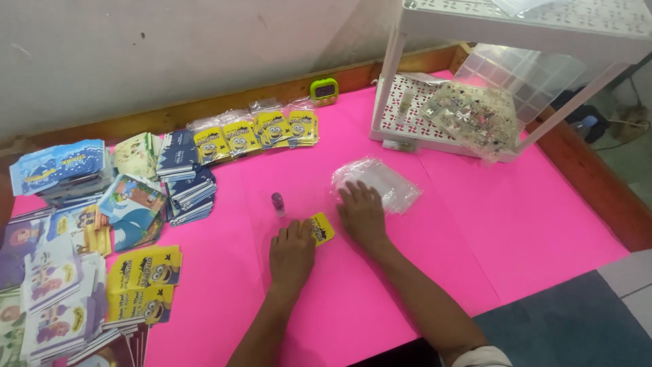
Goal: Packaging cards into plastic bags and marking small white paper slips with a marker
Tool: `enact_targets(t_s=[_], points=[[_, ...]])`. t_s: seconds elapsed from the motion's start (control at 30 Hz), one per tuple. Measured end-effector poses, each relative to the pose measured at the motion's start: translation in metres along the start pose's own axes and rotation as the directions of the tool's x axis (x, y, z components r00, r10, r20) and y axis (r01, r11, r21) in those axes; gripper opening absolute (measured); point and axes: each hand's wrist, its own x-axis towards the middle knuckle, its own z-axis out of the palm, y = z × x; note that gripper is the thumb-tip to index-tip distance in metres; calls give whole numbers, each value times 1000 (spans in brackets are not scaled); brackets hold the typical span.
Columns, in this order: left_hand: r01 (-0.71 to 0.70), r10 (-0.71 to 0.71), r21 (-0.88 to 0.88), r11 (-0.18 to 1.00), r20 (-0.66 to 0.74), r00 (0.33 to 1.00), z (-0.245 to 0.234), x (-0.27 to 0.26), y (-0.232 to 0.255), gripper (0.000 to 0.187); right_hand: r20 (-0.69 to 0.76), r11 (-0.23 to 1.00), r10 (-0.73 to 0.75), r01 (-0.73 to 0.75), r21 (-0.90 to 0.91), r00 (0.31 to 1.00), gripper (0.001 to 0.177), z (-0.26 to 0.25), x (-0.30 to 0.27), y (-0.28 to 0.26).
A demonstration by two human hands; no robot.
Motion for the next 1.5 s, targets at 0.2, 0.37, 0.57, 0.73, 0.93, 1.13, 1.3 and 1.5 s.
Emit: enact_targets(t_s=[0.2, 0.37, 0.57, 0.73, 0.93, 1.13, 1.3, 1.5], points=[[66, -62, -35, 997, 127, 990, -13, 3, 0, 46, -31, 980, 171, -173, -98, 985, 26, 21, -8, 27], [85, -84, -267, 960, 15, 996, -18, 4, -3, 39, -165, 997, 75, -76, -1, 984, 14, 11, -4, 17], [277, -255, -785, 554, 156, 954, 3, 8, -10, 23, -412, 861, -145, 320, 396, 900, 15, -39, -2, -24], [300, -371, -930, 211, 208, 905, -1, 11, -22, 15, -411, 786, -255, 435, 439, 875, 14, -48, -8, -47], [317, -277, -942, -111, 336, 900, -33, 15, -23, 48, -222, 812, -295, 367, 454, 929, 39, -36, -10, -47], [380, -331, -921, -88, 387, 861, 6, 9, -23, 39, -249, 795, -353, 429, 429, 902, 36, -47, -8, -51], [243, -419, -957, -160, 289, 861, -16, 11, -18, 32, 231, 489, 152, -276, 828, 961, 84, -62, -4, -32], [254, -414, -939, -234, 333, 847, -6, 10, -18, 37, 436, -183, 269, -399, 898, 859, 46, -56, 3, -36]])
